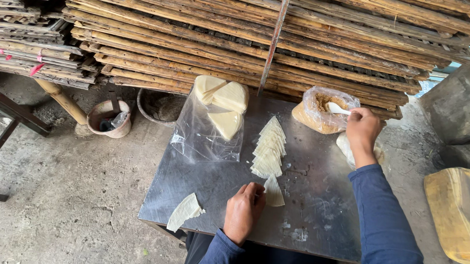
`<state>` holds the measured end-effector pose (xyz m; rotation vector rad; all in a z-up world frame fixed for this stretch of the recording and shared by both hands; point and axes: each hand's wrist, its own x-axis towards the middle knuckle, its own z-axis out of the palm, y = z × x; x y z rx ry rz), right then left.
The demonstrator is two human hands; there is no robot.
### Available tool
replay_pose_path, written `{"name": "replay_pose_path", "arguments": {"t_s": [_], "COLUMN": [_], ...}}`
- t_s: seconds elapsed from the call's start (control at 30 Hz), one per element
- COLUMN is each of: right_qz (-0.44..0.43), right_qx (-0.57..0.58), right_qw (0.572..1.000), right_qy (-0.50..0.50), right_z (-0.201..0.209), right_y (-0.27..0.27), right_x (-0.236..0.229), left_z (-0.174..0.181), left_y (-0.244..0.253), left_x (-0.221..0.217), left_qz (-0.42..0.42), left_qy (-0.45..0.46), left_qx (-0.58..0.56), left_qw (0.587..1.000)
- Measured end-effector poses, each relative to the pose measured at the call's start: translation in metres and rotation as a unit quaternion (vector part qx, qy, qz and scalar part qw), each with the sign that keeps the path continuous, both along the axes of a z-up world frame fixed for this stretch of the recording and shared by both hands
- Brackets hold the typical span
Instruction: The person repeatedly scoops a granular filling from a plastic bag with a small spoon and places it onto thin triangular wrappers. They fold each wrapper over the filling and stack the finished items on the metal table.
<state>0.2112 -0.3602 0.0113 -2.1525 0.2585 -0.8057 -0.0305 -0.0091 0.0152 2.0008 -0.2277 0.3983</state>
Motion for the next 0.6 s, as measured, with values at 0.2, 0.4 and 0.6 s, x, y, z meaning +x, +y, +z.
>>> {"name": "replay_pose_path", "arguments": {"t_s": [0.2, 0.4, 0.6], "right_qz": [0.022, 0.025, 0.051], "right_qx": [0.238, 0.254, 0.305], "right_qw": [0.971, 0.967, 0.95], "right_qy": [0.019, -0.002, 0.044], "right_z": [-0.001, 0.021, 0.046], "right_y": [-0.008, 0.015, 0.037], "right_x": [0.001, -0.013, -0.069], "left_z": [0.0, 0.002, -0.001], "left_y": [-0.001, -0.001, 0.002], "left_x": [0.0, 0.0, 0.003], "left_qz": [0.009, 0.014, 0.022], "left_qy": [0.034, 0.036, 0.044], "left_qx": [-0.018, -0.018, -0.029], "left_qw": [0.999, 0.999, 0.998]}}
